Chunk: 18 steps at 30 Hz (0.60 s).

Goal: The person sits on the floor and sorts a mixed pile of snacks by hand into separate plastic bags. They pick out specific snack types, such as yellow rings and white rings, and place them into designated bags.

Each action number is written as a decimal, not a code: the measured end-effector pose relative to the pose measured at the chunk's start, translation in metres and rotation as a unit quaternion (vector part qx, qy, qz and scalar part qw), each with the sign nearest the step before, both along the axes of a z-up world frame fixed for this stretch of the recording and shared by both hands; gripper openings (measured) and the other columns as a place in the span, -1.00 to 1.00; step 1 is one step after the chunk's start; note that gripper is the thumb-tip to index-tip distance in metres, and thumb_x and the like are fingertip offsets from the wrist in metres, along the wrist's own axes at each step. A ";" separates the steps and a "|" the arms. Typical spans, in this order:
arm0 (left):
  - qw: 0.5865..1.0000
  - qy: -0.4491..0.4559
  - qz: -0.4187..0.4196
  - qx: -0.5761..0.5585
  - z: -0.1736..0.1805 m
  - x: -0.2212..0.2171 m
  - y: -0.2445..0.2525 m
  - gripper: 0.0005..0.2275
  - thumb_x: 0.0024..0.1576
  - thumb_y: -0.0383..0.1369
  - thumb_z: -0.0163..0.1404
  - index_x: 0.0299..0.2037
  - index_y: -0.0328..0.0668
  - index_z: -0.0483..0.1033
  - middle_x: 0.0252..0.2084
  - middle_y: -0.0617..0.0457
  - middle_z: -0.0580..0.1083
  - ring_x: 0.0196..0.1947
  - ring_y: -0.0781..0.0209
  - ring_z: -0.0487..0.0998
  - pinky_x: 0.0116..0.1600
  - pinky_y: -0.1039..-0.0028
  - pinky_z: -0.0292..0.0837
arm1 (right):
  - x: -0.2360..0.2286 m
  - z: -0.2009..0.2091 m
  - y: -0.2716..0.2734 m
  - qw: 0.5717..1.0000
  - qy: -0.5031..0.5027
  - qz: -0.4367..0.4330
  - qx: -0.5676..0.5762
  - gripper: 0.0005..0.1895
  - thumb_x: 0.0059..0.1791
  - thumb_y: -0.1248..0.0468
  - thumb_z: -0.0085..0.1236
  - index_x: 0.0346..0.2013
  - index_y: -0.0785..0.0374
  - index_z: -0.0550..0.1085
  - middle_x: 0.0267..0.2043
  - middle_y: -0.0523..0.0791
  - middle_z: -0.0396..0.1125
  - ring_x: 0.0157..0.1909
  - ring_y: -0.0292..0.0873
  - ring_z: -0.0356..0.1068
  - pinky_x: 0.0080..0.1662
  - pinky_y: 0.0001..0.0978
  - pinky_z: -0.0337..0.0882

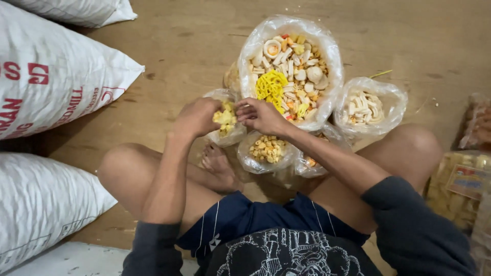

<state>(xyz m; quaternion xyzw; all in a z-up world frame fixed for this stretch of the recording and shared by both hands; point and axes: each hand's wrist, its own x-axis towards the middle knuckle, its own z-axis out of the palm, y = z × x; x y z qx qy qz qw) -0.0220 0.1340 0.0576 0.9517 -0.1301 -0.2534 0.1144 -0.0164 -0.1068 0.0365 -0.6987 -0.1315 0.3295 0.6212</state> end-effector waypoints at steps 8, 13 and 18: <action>0.998 -0.038 -0.031 0.039 -0.014 0.018 -0.018 -0.56 -0.02 -0.09 0.25 0.08 0.08 0.59 -0.05 -0.05 0.57 0.03 -0.19 0.59 0.02 -0.03 0.54 | 0.064 -0.028 -0.066 0.994 -0.068 -0.090 -0.016 -0.48 -0.05 0.57 0.20 0.19 0.24 0.41 0.01 0.11 0.42 0.01 -0.05 0.50 -0.01 -0.29 0.57; 0.992 -0.090 -0.078 -0.029 -0.036 0.029 -0.057 -0.64 0.07 -0.16 0.19 0.07 0.03 0.58 -0.06 -0.09 0.55 0.04 -0.19 0.57 0.04 -0.03 0.53 | 0.103 -0.070 -0.142 0.897 -0.289 -0.060 -0.330 -0.63 -0.12 0.44 0.27 -0.02 0.18 0.59 -0.13 0.01 0.52 -0.18 -0.04 0.56 -0.21 -0.25 0.57; 0.983 -0.118 -0.132 -0.049 -0.062 0.038 -0.096 -0.67 0.09 -0.20 0.14 0.06 -0.01 0.58 -0.09 -0.04 0.56 0.00 -0.11 0.57 0.04 0.01 0.50 | 0.119 -0.130 -0.174 0.836 -0.307 0.013 -0.455 -0.54 -0.07 0.27 0.26 0.14 0.10 0.54 -0.06 0.03 0.46 0.02 0.06 0.52 0.01 -0.17 0.55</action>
